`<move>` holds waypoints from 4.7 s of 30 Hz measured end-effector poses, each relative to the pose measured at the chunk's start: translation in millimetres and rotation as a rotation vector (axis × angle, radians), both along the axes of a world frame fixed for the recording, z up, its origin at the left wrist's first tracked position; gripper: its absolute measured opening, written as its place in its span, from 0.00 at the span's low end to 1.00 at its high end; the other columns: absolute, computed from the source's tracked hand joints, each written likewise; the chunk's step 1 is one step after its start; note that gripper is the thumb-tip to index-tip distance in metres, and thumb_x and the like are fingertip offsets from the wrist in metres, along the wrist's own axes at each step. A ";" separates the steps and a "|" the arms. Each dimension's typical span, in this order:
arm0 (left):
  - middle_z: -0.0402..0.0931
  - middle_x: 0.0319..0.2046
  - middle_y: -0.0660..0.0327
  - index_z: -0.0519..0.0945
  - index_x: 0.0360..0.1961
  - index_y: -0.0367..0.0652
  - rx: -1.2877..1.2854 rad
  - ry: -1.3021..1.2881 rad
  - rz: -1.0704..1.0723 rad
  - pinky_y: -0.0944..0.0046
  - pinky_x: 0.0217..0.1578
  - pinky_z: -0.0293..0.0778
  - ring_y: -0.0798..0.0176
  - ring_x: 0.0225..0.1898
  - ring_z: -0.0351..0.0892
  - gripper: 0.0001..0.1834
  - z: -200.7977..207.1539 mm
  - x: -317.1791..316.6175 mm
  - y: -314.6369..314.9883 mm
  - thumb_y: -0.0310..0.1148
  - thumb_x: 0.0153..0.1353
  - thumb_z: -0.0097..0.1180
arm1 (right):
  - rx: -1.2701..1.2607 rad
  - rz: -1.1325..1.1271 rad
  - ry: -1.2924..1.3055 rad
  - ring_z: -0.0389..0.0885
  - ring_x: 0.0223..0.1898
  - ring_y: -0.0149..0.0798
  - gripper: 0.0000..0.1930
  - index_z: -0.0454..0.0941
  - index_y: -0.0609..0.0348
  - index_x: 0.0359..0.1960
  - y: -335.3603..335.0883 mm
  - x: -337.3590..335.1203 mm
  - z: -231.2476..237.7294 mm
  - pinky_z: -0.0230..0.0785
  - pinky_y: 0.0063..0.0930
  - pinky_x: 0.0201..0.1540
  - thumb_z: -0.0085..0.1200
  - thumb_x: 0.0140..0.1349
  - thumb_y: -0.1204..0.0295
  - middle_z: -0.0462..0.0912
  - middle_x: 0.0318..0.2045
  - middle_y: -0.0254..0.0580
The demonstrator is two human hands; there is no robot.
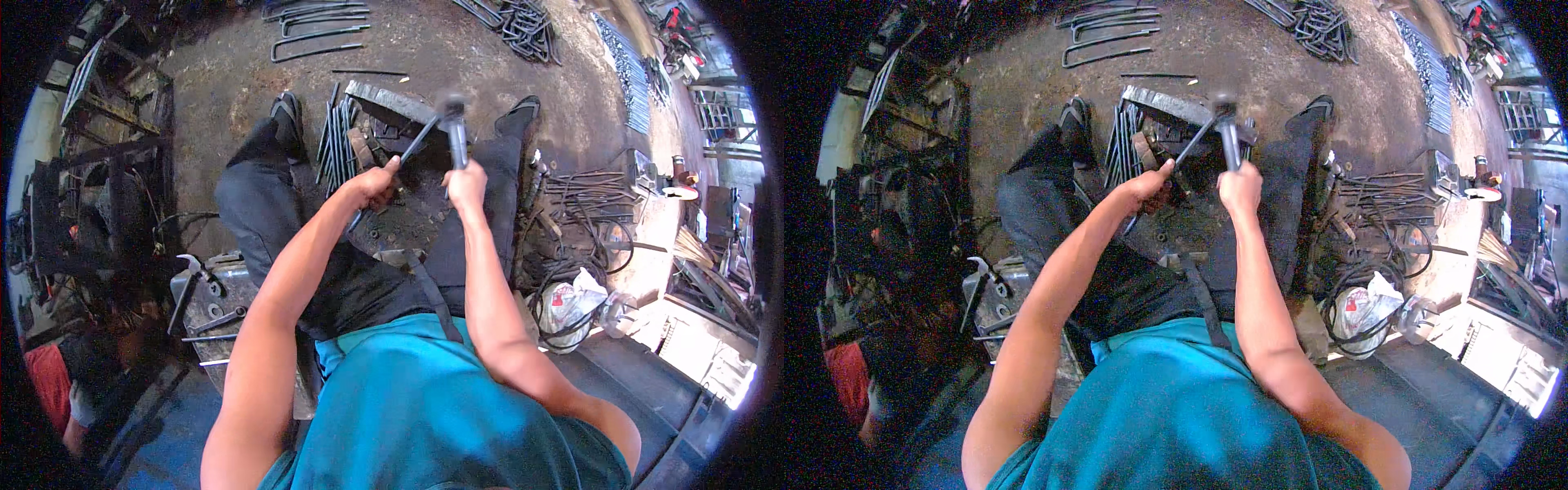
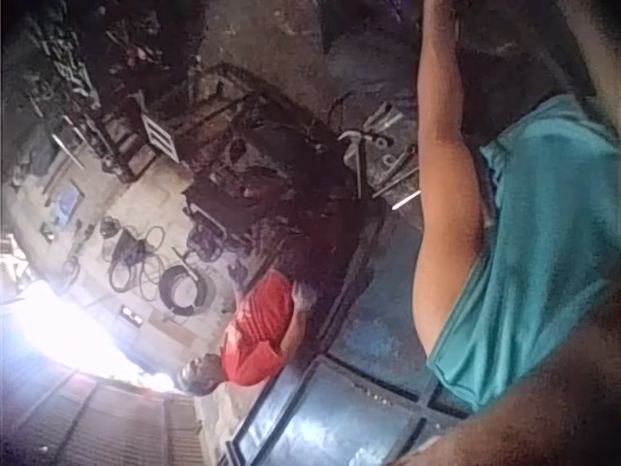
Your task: Hammering a metal rod against an anvil or jig to straighten or shape it.
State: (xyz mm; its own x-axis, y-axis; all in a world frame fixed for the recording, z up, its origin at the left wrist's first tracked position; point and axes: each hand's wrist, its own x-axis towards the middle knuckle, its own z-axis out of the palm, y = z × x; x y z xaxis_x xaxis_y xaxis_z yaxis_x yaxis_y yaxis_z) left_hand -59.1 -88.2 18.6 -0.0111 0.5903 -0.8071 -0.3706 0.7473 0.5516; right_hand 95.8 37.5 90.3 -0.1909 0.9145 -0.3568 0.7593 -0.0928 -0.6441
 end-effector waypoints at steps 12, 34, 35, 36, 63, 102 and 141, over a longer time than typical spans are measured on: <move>0.49 0.14 0.74 0.62 0.24 0.51 -0.190 -0.138 0.187 0.70 0.14 0.42 0.73 0.12 0.44 0.31 17.6 -13.5 -29.5 0.68 0.64 0.32 | -0.232 -0.167 0.246 0.82 0.30 0.52 0.08 0.74 0.70 0.24 22.5 28.1 -43.0 0.71 0.40 0.33 0.52 0.43 0.75 0.79 0.21 0.59; 0.51 0.14 0.73 0.63 0.22 0.52 0.042 -0.006 0.322 0.68 0.17 0.49 0.71 0.14 0.49 0.24 59.0 17.2 16.8 0.58 0.67 0.42 | -0.647 -0.231 0.788 0.71 0.16 0.30 0.10 0.70 0.54 0.29 7.6 21.4 -74.2 0.65 0.27 0.19 0.60 0.50 0.74 0.72 0.19 0.32; 0.52 0.14 0.73 0.63 0.22 0.53 0.040 0.008 0.326 0.68 0.17 0.49 0.72 0.15 0.50 0.23 58.8 17.8 18.5 0.56 0.67 0.44 | -0.640 -0.221 0.806 0.71 0.16 0.30 0.10 0.70 0.54 0.29 8.8 23.6 -74.1 0.65 0.27 0.19 0.60 0.50 0.74 0.72 0.19 0.32; 0.53 0.15 0.73 0.63 0.21 0.54 0.063 0.031 0.344 0.68 0.17 0.50 0.72 0.15 0.51 0.21 58.3 19.4 19.6 0.53 0.66 0.47 | -0.648 -0.201 0.820 0.72 0.16 0.30 0.10 0.70 0.54 0.29 10.3 25.2 -74.6 0.66 0.27 0.20 0.60 0.50 0.73 0.72 0.20 0.33; 0.59 0.13 0.72 0.70 0.22 0.50 0.206 -0.253 0.130 0.68 0.16 0.48 0.72 0.13 0.53 0.28 92.3 33.7 15.0 0.61 0.66 0.42 | -0.463 0.004 1.178 0.82 0.34 0.29 0.12 0.78 0.58 0.46 38.8 3.3 62.9 0.72 0.23 0.37 0.47 0.68 0.66 0.84 0.34 0.36; 0.76 0.25 0.57 0.76 0.35 0.34 0.410 -0.172 0.068 0.62 0.26 0.78 0.60 0.27 0.81 0.14 102.5 17.2 -2.2 0.37 0.67 0.51 | -0.675 -0.041 1.361 0.81 0.38 0.41 0.22 0.75 0.65 0.46 25.0 -8.2 60.2 0.72 0.33 0.44 0.41 0.71 0.56 0.82 0.36 0.45; 0.76 0.44 0.60 0.76 0.45 0.45 0.720 -0.118 0.858 0.57 0.43 0.75 0.60 0.46 0.76 0.19 116.1 -8.7 2.6 0.48 0.63 0.55 | -0.767 0.039 1.431 0.77 0.55 0.50 0.33 0.68 0.70 0.58 24.7 -8.4 58.5 0.66 0.41 0.59 0.28 0.71 0.50 0.74 0.56 0.58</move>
State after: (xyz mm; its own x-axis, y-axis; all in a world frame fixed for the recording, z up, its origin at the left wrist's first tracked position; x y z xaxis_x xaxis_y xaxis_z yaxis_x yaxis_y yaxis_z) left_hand -67.8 -85.6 134.6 -0.5834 0.7531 -0.3041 -0.6874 -0.2585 0.6787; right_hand 87.5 62.2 148.8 -0.7670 0.6021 -0.2217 -0.3786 -0.7037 -0.6012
